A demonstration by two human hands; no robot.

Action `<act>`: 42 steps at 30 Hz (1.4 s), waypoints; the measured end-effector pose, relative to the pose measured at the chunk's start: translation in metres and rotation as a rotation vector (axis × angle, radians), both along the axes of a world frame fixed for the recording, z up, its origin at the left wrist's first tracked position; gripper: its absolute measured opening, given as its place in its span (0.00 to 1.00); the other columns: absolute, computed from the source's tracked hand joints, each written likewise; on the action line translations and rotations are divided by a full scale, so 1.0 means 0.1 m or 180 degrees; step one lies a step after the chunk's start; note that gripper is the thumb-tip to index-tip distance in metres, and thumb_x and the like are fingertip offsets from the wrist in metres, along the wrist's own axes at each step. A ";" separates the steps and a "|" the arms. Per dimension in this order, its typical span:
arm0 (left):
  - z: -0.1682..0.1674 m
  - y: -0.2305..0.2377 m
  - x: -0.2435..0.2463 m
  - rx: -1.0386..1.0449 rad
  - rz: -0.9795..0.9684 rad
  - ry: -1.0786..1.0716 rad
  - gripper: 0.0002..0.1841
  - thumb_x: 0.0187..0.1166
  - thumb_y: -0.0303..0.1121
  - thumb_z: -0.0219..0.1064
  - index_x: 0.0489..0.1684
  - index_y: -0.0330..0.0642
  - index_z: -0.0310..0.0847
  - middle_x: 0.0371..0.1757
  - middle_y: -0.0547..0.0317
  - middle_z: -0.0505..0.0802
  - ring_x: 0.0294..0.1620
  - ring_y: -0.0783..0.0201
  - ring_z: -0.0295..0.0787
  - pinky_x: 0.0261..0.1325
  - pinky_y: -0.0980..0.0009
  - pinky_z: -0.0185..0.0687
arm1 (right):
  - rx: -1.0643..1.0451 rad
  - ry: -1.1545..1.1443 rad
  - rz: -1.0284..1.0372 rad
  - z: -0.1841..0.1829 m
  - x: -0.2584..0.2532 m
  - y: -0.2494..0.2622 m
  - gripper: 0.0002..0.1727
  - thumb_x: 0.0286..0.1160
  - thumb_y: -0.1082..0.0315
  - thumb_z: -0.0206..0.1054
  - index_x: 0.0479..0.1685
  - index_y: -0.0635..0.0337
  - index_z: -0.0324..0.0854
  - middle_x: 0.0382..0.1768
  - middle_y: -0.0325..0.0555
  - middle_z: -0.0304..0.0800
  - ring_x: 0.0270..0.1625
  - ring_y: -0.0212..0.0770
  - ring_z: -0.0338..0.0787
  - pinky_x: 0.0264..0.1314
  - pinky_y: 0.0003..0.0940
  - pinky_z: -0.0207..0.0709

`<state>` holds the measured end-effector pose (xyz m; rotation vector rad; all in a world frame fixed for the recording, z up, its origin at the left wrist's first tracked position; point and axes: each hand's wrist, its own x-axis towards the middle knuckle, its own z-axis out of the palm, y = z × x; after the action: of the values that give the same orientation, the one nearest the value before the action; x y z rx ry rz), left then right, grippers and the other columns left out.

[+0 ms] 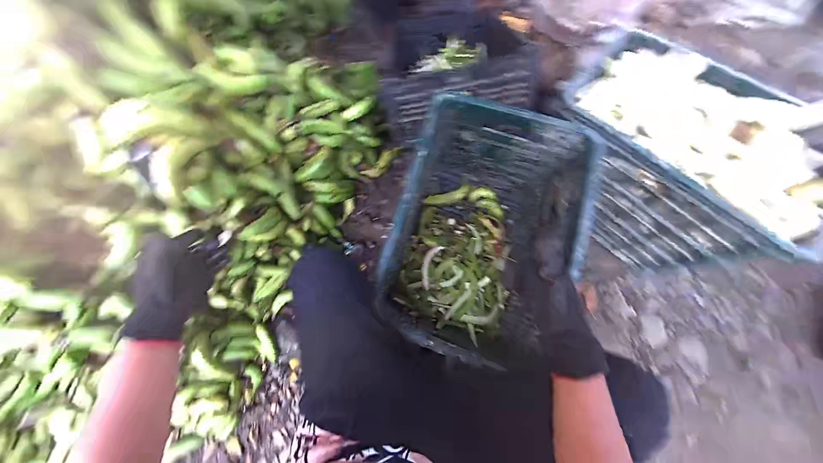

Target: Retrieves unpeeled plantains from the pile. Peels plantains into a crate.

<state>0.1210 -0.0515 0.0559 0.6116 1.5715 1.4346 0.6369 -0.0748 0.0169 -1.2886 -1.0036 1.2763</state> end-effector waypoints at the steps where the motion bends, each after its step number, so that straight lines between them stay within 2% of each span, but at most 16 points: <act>1: -0.10 -0.12 -0.10 -0.0165 0.0157 0.0070 0.26 0.93 0.51 0.36 0.71 0.44 0.69 0.49 0.58 0.89 0.45 0.62 0.91 0.53 0.61 0.88 | -0.0142 -0.0312 0.0081 -0.03 -0.07 0.01 0.25 0.93 0.51 0.45 0.77 0.54 0.72 0.30 0.37 0.83 0.22 0.29 0.78 0.26 0.27 0.78; 2: -0.21 -0.23 -0.20 -0.0278 0.0258 0.0120 0.28 0.93 0.53 0.35 0.76 0.44 0.67 0.54 0.55 0.89 0.48 0.60 0.91 0.54 0.60 0.88 | -0.0287 -0.0497 0.0155 -0.08 -0.15 0.02 0.24 0.93 0.53 0.46 0.74 0.58 0.72 0.26 0.36 0.80 0.20 0.29 0.77 0.25 0.28 0.77; 4: -0.36 -0.40 -0.30 -0.0361 0.0394 0.0247 0.26 0.93 0.51 0.38 0.76 0.42 0.65 0.53 0.53 0.90 0.46 0.59 0.92 0.52 0.60 0.89 | -0.0494 -0.0677 0.0333 -0.21 -0.29 0.01 0.24 0.93 0.53 0.47 0.71 0.62 0.72 0.22 0.33 0.78 0.17 0.27 0.76 0.22 0.26 0.77; 6: -0.49 -0.53 -0.39 -0.0408 0.0214 0.0521 0.28 0.94 0.50 0.37 0.79 0.38 0.62 0.56 0.48 0.90 0.50 0.57 0.92 0.56 0.58 0.88 | -0.0692 -0.0937 0.0505 -0.26 -0.43 -0.08 0.25 0.94 0.55 0.48 0.76 0.66 0.70 0.27 0.35 0.80 0.20 0.26 0.77 0.25 0.25 0.78; 9: -0.65 -0.57 -0.50 -0.0675 -0.0089 0.1424 0.30 0.94 0.52 0.41 0.79 0.35 0.67 0.59 0.42 0.90 0.54 0.54 0.91 0.60 0.54 0.86 | -0.0866 -0.1299 0.0730 -0.34 -0.57 -0.16 0.24 0.93 0.55 0.51 0.72 0.67 0.73 0.31 0.37 0.83 0.22 0.26 0.78 0.26 0.26 0.78; 11: -0.63 -0.53 -0.53 -0.1010 -0.0357 0.2595 0.28 0.94 0.50 0.45 0.77 0.38 0.73 0.60 0.35 0.89 0.63 0.40 0.87 0.66 0.36 0.77 | -0.0954 -0.1470 0.0753 -0.41 -0.62 -0.20 0.23 0.91 0.53 0.55 0.65 0.66 0.77 0.27 0.36 0.81 0.21 0.27 0.78 0.26 0.28 0.78; 13: -0.62 -0.44 -0.57 -0.1258 -0.0331 0.3304 0.30 0.91 0.54 0.49 0.81 0.40 0.70 0.62 0.32 0.87 0.67 0.30 0.82 0.67 0.27 0.69 | -0.1094 -0.1503 0.0711 -0.42 -0.64 -0.23 0.24 0.90 0.52 0.56 0.66 0.67 0.75 0.26 0.37 0.80 0.21 0.28 0.77 0.26 0.29 0.78; 17: -0.66 -0.05 -0.76 -0.1588 0.0297 0.3447 0.39 0.86 0.59 0.53 0.90 0.41 0.57 0.75 0.27 0.78 0.74 0.28 0.76 0.70 0.28 0.69 | -0.1236 -0.1364 0.0565 -0.46 -0.65 -0.35 0.27 0.90 0.52 0.56 0.79 0.61 0.71 0.26 0.36 0.80 0.18 0.27 0.74 0.21 0.25 0.73; 21: -0.73 0.34 -0.84 -0.1441 0.0534 0.3880 0.45 0.81 0.63 0.55 0.93 0.42 0.51 0.83 0.31 0.71 0.81 0.31 0.68 0.72 0.31 0.67 | -0.1212 -0.1405 0.0452 -0.53 -0.60 -0.43 0.21 0.90 0.52 0.56 0.62 0.61 0.78 0.17 0.33 0.76 0.15 0.27 0.73 0.19 0.26 0.74; 23: -0.68 0.47 -0.85 -0.1255 0.0575 0.4159 0.46 0.81 0.62 0.56 0.95 0.45 0.45 0.88 0.32 0.65 0.87 0.31 0.59 0.79 0.31 0.59 | -0.1219 -0.1454 0.0416 -0.54 -0.58 -0.46 0.20 0.90 0.52 0.55 0.56 0.62 0.78 0.17 0.33 0.75 0.16 0.28 0.74 0.21 0.27 0.75; 27: -0.65 0.75 -0.91 -0.1519 0.0093 0.4474 0.48 0.79 0.60 0.62 0.96 0.47 0.43 0.90 0.28 0.57 0.89 0.26 0.51 0.80 0.28 0.53 | -0.1273 -0.1221 0.0383 -0.57 -0.58 -0.50 0.17 0.92 0.55 0.54 0.56 0.60 0.77 0.17 0.33 0.76 0.16 0.28 0.76 0.20 0.25 0.75; 31: -0.66 1.02 -0.98 -0.1853 0.0122 0.4416 0.62 0.62 0.65 0.74 0.97 0.67 0.31 0.96 0.39 0.35 0.91 0.23 0.37 0.81 0.26 0.48 | -0.1316 -0.1161 0.0307 -0.54 -0.61 -0.49 0.16 0.92 0.56 0.54 0.54 0.61 0.76 0.16 0.33 0.77 0.14 0.27 0.75 0.19 0.24 0.74; 33: -0.60 1.12 -1.01 -0.1950 0.0052 0.4289 0.66 0.57 0.65 0.78 0.97 0.68 0.30 0.95 0.37 0.33 0.90 0.20 0.35 0.80 0.24 0.49 | -0.1342 -0.1168 0.0300 -0.55 -0.60 -0.51 0.16 0.92 0.56 0.54 0.53 0.61 0.76 0.16 0.33 0.76 0.15 0.28 0.75 0.19 0.24 0.74; 37: -0.54 1.19 -0.99 -0.2102 0.0035 0.4017 0.62 0.62 0.55 0.80 0.97 0.53 0.35 0.95 0.33 0.41 0.88 0.20 0.46 0.74 0.23 0.61 | -0.1351 -0.1093 0.0195 -0.54 -0.57 -0.53 0.17 0.91 0.55 0.55 0.51 0.61 0.77 0.15 0.34 0.74 0.14 0.29 0.73 0.19 0.26 0.73; 40: -0.64 1.19 -1.00 -0.2109 0.0172 0.3875 0.57 0.69 0.44 0.77 0.97 0.49 0.35 0.96 0.41 0.44 0.76 0.25 0.73 0.60 0.28 0.79 | -0.1364 -0.1022 0.0112 -0.53 -0.56 -0.52 0.17 0.91 0.54 0.55 0.53 0.61 0.77 0.16 0.34 0.73 0.15 0.29 0.73 0.19 0.25 0.72; 42: -0.62 1.16 -1.00 -0.2012 0.0205 0.3762 0.50 0.74 0.38 0.71 0.96 0.46 0.39 0.94 0.37 0.50 0.71 0.25 0.78 0.60 0.29 0.80 | -0.1349 -0.0934 0.0050 -0.54 -0.53 -0.53 0.16 0.91 0.55 0.55 0.54 0.60 0.77 0.16 0.34 0.74 0.15 0.29 0.73 0.19 0.26 0.72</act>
<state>0.0214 0.0640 -0.0059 1.0937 2.7864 0.4427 0.5835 -0.1282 -0.0368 -1.8374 -0.9742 1.3856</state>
